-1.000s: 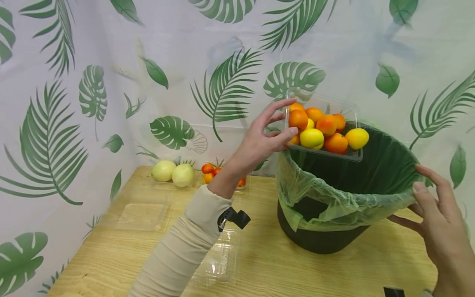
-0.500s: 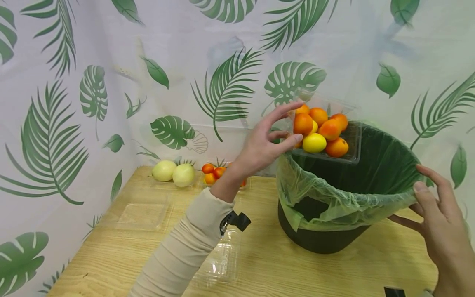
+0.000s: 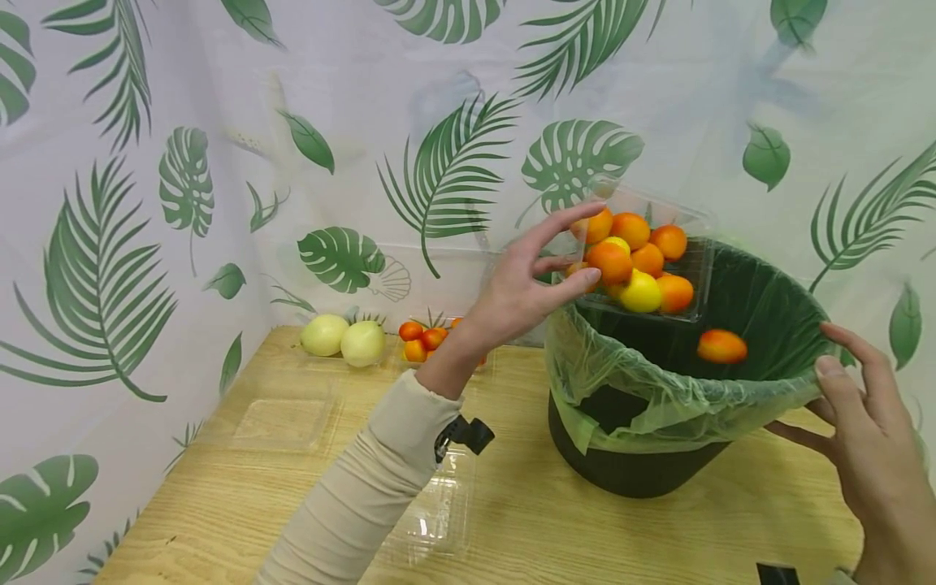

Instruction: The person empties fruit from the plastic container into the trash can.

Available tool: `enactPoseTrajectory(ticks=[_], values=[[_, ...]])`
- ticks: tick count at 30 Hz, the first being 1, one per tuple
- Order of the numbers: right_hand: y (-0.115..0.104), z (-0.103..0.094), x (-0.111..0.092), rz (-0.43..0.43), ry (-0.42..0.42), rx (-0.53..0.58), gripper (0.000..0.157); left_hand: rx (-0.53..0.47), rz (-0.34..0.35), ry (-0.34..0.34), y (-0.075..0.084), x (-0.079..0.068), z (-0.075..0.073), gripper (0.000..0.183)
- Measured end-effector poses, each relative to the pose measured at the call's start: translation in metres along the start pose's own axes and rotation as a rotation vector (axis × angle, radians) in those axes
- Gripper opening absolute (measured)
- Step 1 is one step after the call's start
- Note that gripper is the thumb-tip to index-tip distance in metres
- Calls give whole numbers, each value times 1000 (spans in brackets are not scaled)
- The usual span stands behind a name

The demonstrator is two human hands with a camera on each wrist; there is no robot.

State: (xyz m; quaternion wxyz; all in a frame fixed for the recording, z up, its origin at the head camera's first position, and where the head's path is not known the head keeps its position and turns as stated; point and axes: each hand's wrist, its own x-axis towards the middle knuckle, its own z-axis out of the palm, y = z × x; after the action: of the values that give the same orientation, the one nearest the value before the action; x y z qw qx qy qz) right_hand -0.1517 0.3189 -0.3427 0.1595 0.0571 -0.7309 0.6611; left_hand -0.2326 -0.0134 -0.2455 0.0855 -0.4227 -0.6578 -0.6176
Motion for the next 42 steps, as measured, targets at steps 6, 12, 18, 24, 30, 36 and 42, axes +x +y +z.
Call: enactPoseTrajectory(ticks=[6, 12, 18, 24, 30, 36, 42], values=[[1, 0, 0, -5, -2, 16, 49, 7, 30, -20, -1, 1, 1, 55], [0, 0, 1, -10, -3, 19, 49, 31, 33, -37, 1, 0, 2, 55], [0, 1, 1, -7, 10, 0, 49, 112, 48, -42, 4, -2, 4, 55], [4, -1, 0, -10, 0, 7, 50, 145, 51, -41, 6, -3, 6, 54], [7, -3, 1, -11, 2, 0, 50, 189, 86, -42, 6, -3, 7, 53], [6, -3, 1, -11, 8, -26, 50, 214, 49, -49, -10, -1, 8, 55], [3, -1, 1, -1, 11, -34, 49, 202, -4, -65, -27, 0, 8, 57]])
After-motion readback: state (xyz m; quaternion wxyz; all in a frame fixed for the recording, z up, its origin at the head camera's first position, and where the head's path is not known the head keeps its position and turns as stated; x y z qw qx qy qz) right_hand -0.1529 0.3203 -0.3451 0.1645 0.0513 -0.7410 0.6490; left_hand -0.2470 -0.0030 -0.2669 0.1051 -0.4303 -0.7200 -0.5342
